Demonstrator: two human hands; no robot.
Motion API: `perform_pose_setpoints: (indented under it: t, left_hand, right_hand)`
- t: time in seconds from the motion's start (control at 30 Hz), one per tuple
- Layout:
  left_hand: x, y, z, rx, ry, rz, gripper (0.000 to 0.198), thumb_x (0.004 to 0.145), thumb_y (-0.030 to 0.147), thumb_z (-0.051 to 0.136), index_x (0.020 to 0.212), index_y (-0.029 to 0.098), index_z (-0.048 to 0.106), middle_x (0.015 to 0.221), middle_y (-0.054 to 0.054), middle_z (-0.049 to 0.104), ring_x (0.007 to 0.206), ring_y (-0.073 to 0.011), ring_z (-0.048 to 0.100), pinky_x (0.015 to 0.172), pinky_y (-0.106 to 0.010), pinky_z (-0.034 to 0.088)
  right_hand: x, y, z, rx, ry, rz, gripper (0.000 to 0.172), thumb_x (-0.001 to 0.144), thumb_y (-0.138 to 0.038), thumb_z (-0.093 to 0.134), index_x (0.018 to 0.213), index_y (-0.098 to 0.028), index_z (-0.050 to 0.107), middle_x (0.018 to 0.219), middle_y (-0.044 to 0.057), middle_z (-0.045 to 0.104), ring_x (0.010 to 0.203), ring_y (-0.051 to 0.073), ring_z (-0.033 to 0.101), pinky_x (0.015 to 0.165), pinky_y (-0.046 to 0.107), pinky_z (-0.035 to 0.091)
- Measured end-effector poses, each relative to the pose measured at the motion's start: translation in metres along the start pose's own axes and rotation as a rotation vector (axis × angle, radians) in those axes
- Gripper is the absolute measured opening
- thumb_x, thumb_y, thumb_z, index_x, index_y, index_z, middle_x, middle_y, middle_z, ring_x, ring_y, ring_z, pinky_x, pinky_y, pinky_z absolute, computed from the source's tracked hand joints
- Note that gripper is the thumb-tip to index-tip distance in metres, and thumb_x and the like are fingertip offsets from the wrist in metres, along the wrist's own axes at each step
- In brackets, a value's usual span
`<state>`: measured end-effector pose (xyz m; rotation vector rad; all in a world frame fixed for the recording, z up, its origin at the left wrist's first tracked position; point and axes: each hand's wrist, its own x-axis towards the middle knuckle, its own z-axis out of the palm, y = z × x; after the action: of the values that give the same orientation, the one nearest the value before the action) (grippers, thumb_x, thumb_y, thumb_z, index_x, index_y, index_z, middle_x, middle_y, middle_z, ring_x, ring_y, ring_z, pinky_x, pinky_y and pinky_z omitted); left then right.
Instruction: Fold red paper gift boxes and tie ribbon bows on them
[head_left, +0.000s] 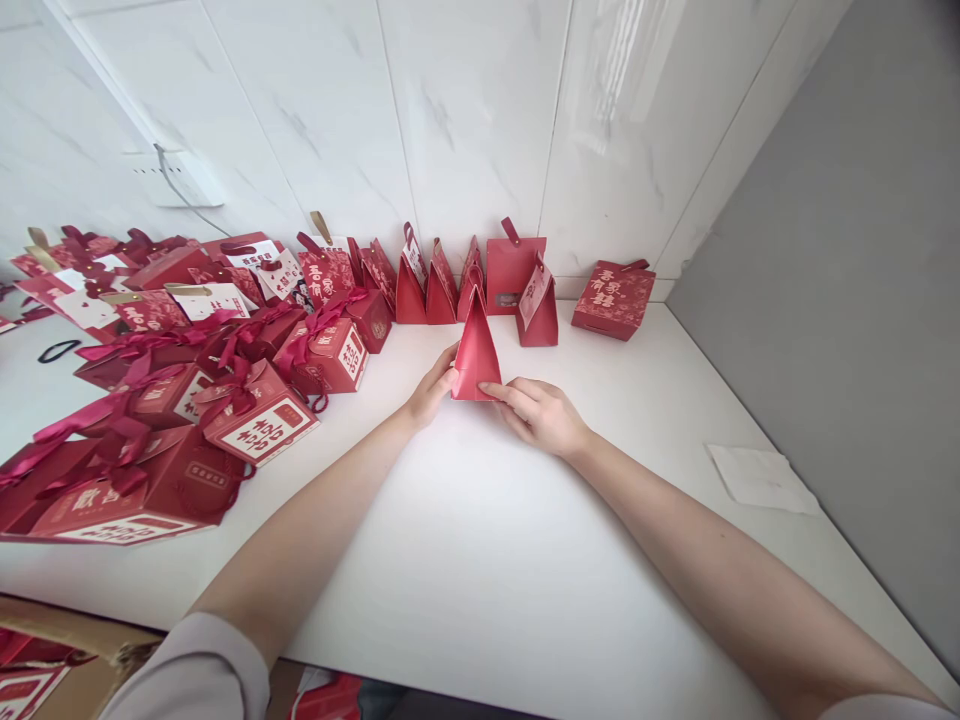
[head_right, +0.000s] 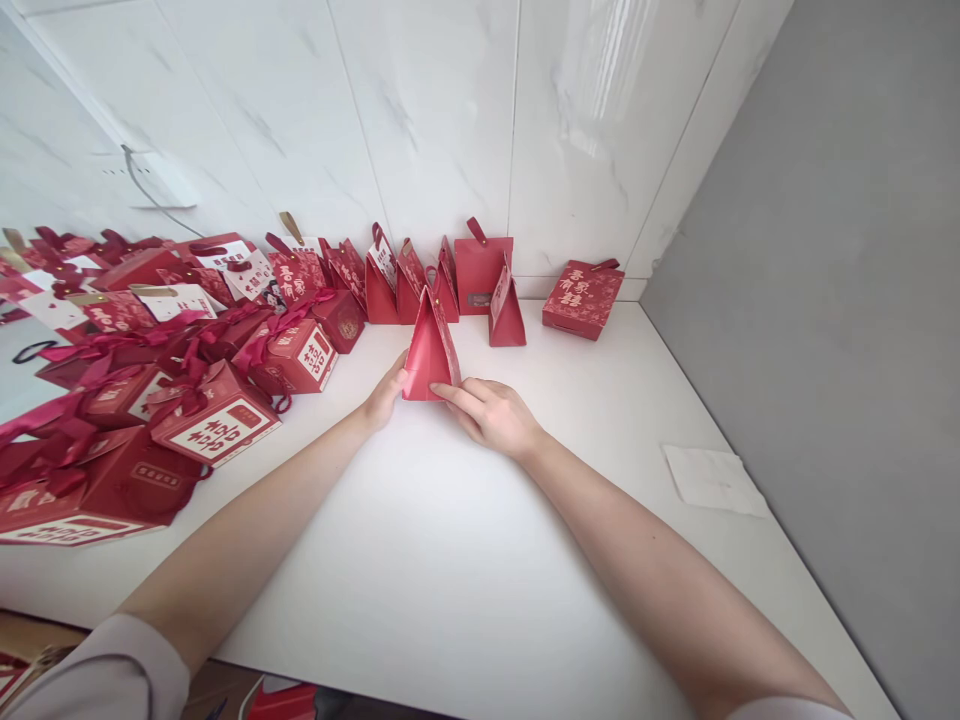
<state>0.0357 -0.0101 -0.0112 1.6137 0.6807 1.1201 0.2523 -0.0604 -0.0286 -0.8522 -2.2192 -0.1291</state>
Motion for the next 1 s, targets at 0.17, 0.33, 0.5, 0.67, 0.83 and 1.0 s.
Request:
perform_pose_setpoints:
  t: [0.17, 0.33, 0.5, 0.67, 0.83, 1.0]
  left_hand:
    - [0.000, -0.003, 0.000, -0.020, 0.038, -0.047, 0.059, 0.080, 0.061, 0.057, 0.126, 0.024, 0.058, 0.139, -0.007, 0.054, 0.134, -0.0292, 0.043, 0.112, -0.041, 0.034]
    - [0.002, -0.007, -0.002, 0.021, 0.033, -0.047, 0.055, 0.083, 0.057, 0.053, 0.129, 0.026, 0.056, 0.137, -0.005, 0.056, 0.131, -0.0266, 0.046, 0.110, -0.040, 0.035]
    - [0.002, -0.009, -0.004, 0.016, 0.019, -0.056, 0.051, 0.085, 0.055, 0.052, 0.127, 0.026, 0.058, 0.133, -0.004, 0.059, 0.127, -0.0262, 0.049, 0.109, -0.038, 0.037]
    - [0.001, -0.008, -0.003, 0.031, 0.039, -0.095, 0.056, 0.084, 0.060, 0.050, 0.128, 0.025, 0.057, 0.128, -0.006, 0.061, 0.126, -0.0259, 0.051, 0.108, -0.038, 0.037]
    - [0.000, -0.007, 0.001, -0.030, 0.058, -0.145, 0.058, 0.085, 0.063, 0.048, 0.127, 0.025, 0.058, 0.124, -0.005, 0.064, 0.124, -0.0260, 0.053, 0.108, -0.037, 0.037]
    - [0.001, -0.010, -0.001, -0.022, 0.051, -0.138, 0.060, 0.085, 0.065, 0.047, 0.126, 0.023, 0.059, 0.127, -0.006, 0.063, 0.124, -0.0270, 0.053, 0.108, -0.038, 0.037]
  right_hand:
    - [0.001, -0.002, -0.003, 0.162, 0.035, 0.113, 0.050, 0.095, -0.023, 0.041, 0.143, -0.026, 0.028, 0.098, 0.005, 0.064, 0.073, 0.017, 0.063, 0.073, 0.034, 0.056]
    - [-0.001, 0.001, -0.002, 0.238, 0.017, 0.244, 0.045, 0.094, -0.026, 0.042, 0.138, -0.027, 0.035, 0.102, 0.006, 0.062, 0.073, 0.017, 0.062, 0.068, 0.033, 0.058]
    - [-0.002, 0.008, 0.001, 0.269, 0.030, 0.324, 0.027, 0.093, -0.023, 0.043, 0.118, -0.025, 0.054, 0.102, 0.007, 0.061, 0.075, 0.017, 0.063, 0.065, 0.030, 0.056]
    - [-0.003, 0.016, 0.004, 0.340, -0.037, 0.368, 0.018, 0.093, -0.022, 0.044, 0.101, -0.023, 0.061, 0.094, 0.005, 0.067, 0.072, 0.018, 0.063, 0.070, 0.032, 0.053]
    - [-0.003, 0.017, 0.004, 0.376, -0.069, 0.404, 0.018, 0.093, -0.023, 0.045, 0.101, -0.022, 0.061, 0.086, 0.002, 0.068, 0.066, 0.016, 0.060, 0.068, 0.030, 0.049]
    - [-0.003, 0.016, 0.004, 0.363, -0.067, 0.403, 0.018, 0.093, -0.023, 0.046, 0.101, -0.022, 0.061, 0.088, 0.003, 0.068, 0.068, 0.017, 0.061, 0.069, 0.030, 0.049]
